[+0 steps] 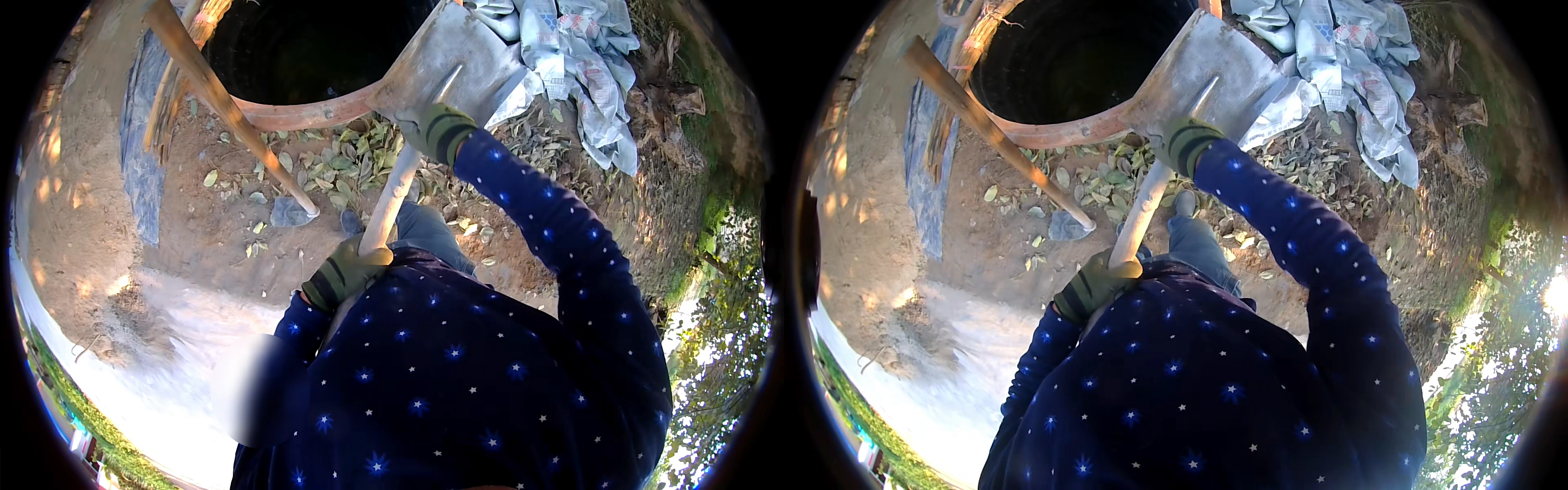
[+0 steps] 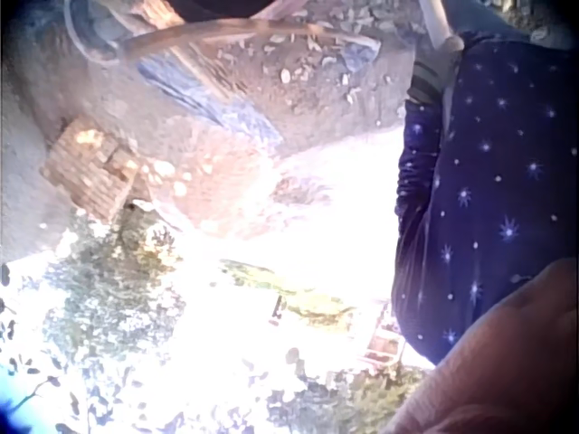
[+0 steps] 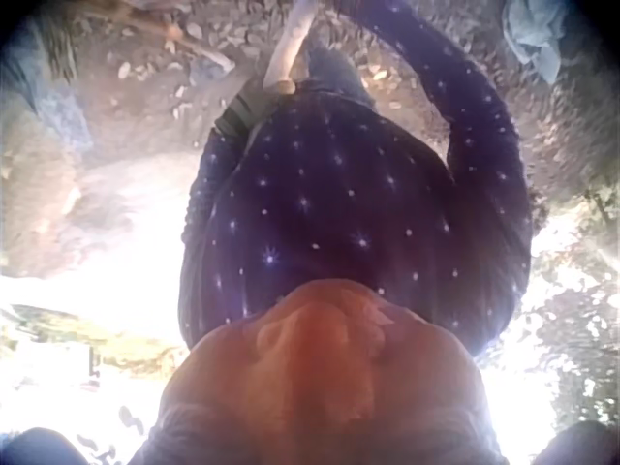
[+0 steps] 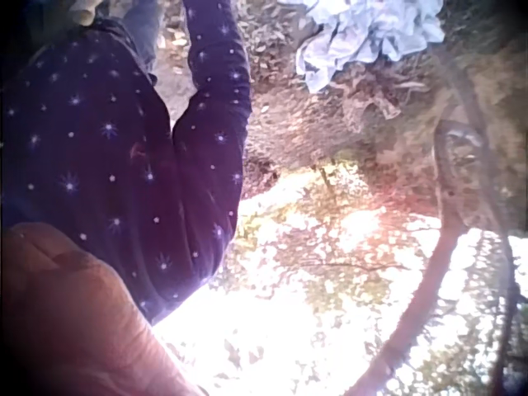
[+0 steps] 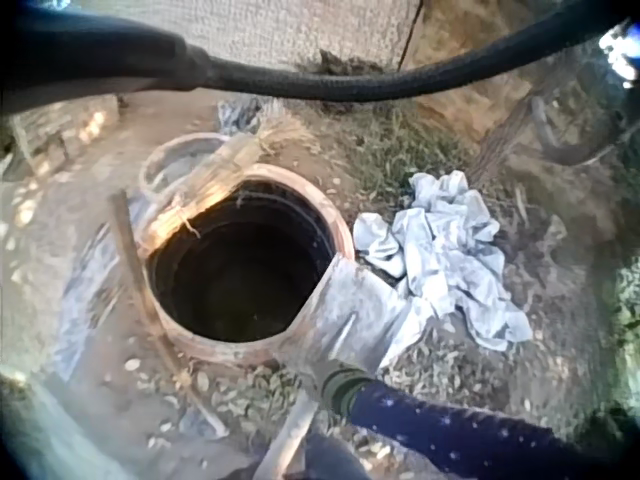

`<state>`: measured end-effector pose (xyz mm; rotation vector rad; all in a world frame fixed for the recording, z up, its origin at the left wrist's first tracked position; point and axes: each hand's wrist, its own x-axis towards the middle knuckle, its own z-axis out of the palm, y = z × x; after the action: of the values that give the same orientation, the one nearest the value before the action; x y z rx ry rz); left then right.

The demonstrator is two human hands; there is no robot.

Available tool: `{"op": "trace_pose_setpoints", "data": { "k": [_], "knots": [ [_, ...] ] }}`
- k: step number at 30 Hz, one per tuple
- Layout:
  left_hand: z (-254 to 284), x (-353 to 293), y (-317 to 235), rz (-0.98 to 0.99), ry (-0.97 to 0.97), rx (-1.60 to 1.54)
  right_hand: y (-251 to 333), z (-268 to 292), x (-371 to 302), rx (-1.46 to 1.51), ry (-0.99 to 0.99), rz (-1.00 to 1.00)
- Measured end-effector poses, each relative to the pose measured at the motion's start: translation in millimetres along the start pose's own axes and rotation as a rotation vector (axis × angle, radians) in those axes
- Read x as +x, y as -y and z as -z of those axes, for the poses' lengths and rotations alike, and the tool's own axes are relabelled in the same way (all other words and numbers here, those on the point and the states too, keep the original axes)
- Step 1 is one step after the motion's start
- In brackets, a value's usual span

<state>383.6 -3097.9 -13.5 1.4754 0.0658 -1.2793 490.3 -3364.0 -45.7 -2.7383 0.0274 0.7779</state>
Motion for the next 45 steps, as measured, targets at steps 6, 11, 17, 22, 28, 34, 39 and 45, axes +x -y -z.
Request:
{"op": "trace_pose_setpoints", "data": {
  "k": [6, 11, 17, 22, 28, 34, 39, 45],
  "knots": [
    [1, 9, 13, 0.007, 0.021, -0.047, 1, -16, -6, 0.224, -0.223, 0.108],
    [1, 10, 21, -0.132, 0.011, -0.018, 6, -14, 11, 0.201, -0.178, 0.074],
    [6, 17, 43, -0.116, 0.001, 0.150, 7, -13, 7, 0.142, -0.156, 0.021],
    [5, 17, 28, -0.101, 0.056, 0.092, -15, -34, 1, 0.166, -0.174, 0.070],
    [2, 14, 26, -0.059, 0.083, -0.088, 3, -16, 6, 0.158, -0.225, 0.157],
    [5, 4, 1, 0.066, 0.029, 0.051, 10, -5, 18, 0.140, -0.093, 0.037],
    [7, 12, 22, 0.094, 0.059, 0.025, 5, -1, 7, 0.110, -0.082, 0.051],
    [3, 9, 19, -0.030, 0.052, -0.042, -9, -6, -15, 0.062, -0.092, 0.086]
  ]
}}
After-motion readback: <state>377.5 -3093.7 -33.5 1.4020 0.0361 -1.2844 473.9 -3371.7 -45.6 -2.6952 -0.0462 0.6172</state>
